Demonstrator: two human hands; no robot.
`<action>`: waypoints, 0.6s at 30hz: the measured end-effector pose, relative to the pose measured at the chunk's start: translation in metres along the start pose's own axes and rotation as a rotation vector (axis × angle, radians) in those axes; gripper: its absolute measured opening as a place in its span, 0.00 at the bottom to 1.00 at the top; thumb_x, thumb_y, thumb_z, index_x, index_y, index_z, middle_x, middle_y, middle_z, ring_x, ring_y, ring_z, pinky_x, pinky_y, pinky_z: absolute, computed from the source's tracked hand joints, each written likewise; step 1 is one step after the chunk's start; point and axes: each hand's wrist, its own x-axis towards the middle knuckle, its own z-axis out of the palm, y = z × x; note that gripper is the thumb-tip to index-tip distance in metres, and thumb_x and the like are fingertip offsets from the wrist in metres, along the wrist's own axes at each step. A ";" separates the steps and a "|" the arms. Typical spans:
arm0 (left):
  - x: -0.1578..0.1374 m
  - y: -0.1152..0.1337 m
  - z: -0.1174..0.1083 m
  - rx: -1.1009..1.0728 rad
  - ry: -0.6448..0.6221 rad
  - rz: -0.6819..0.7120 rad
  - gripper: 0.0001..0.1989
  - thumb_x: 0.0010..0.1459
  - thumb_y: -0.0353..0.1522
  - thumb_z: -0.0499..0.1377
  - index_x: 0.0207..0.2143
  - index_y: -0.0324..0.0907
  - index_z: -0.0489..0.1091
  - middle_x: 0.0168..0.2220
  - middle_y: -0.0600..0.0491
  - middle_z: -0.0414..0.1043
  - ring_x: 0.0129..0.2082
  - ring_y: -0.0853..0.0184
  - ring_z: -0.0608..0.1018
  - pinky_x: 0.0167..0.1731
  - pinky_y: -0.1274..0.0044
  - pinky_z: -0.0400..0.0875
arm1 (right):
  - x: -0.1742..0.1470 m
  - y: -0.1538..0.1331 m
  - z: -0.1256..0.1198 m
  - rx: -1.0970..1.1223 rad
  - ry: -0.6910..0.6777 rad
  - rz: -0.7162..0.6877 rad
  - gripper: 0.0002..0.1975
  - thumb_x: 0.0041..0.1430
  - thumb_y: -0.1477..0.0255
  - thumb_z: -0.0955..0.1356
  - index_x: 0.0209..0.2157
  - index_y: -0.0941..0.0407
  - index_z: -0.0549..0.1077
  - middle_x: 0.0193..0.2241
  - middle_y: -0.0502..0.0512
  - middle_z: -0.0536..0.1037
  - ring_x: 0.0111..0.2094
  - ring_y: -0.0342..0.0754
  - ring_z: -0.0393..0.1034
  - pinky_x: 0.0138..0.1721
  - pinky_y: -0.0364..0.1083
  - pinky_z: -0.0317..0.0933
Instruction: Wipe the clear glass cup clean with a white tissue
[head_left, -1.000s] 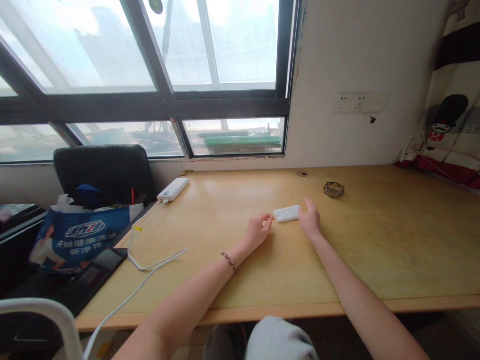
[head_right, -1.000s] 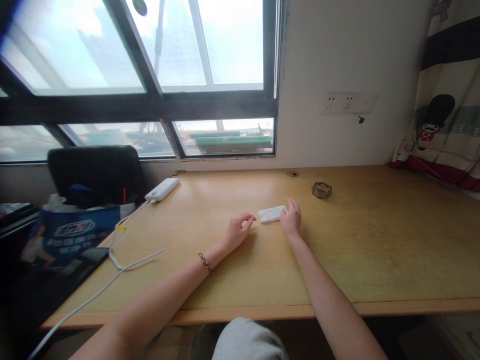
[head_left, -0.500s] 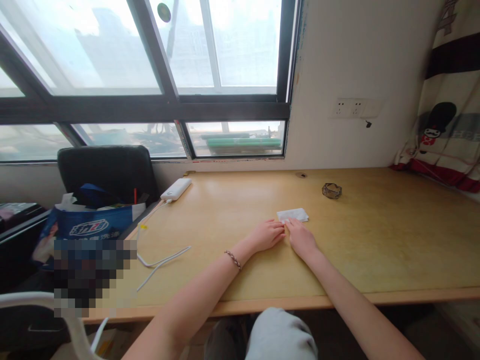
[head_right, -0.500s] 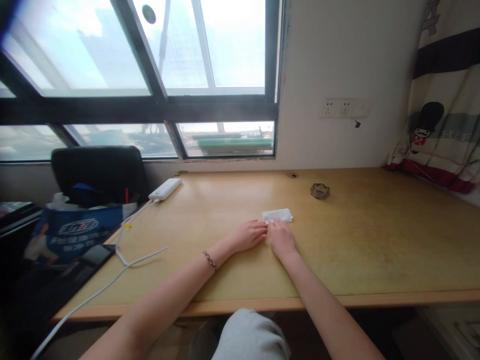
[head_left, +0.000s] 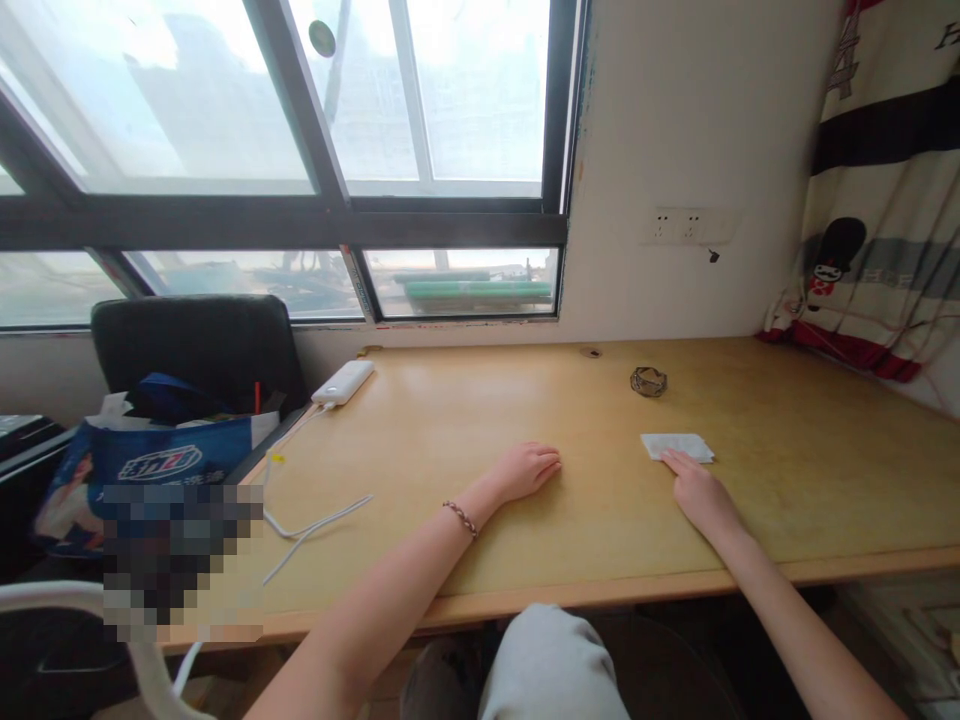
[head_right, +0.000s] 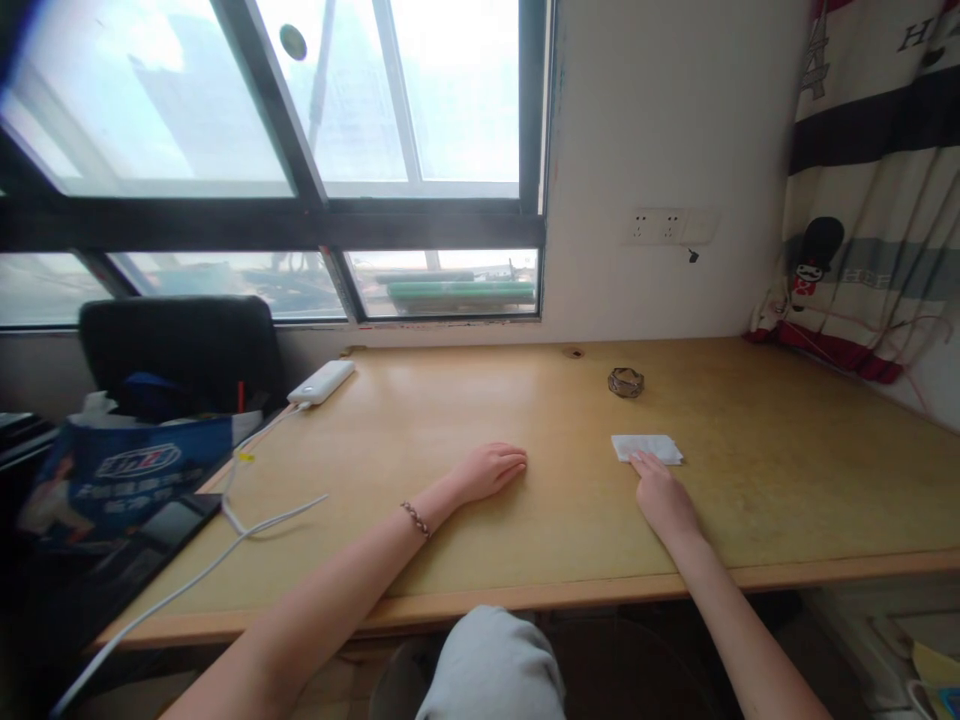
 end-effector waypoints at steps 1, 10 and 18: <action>0.000 0.000 0.000 0.014 -0.006 0.003 0.13 0.55 0.37 0.48 0.33 0.42 0.70 0.36 0.48 0.71 0.38 0.66 0.72 0.44 0.76 0.61 | -0.002 0.006 -0.001 -0.012 0.004 0.005 0.26 0.44 0.84 0.55 0.45 0.60 0.68 0.48 0.58 0.67 0.51 0.48 0.58 0.52 0.49 0.53; 0.001 -0.001 0.003 0.037 -0.005 -0.043 0.13 0.55 0.34 0.47 0.34 0.42 0.70 0.39 0.49 0.71 0.38 0.67 0.72 0.41 0.77 0.62 | -0.012 0.012 -0.004 -0.047 0.081 0.022 0.22 0.43 0.81 0.56 0.40 0.57 0.72 0.43 0.55 0.71 0.47 0.47 0.63 0.51 0.48 0.55; 0.000 -0.004 0.007 0.118 0.002 -0.059 0.14 0.56 0.33 0.46 0.35 0.41 0.70 0.39 0.50 0.71 0.36 0.67 0.72 0.39 0.78 0.63 | -0.037 -0.071 -0.061 0.180 0.445 -0.001 0.20 0.52 0.79 0.55 0.43 0.54 0.69 0.42 0.55 0.70 0.46 0.49 0.63 0.49 0.51 0.55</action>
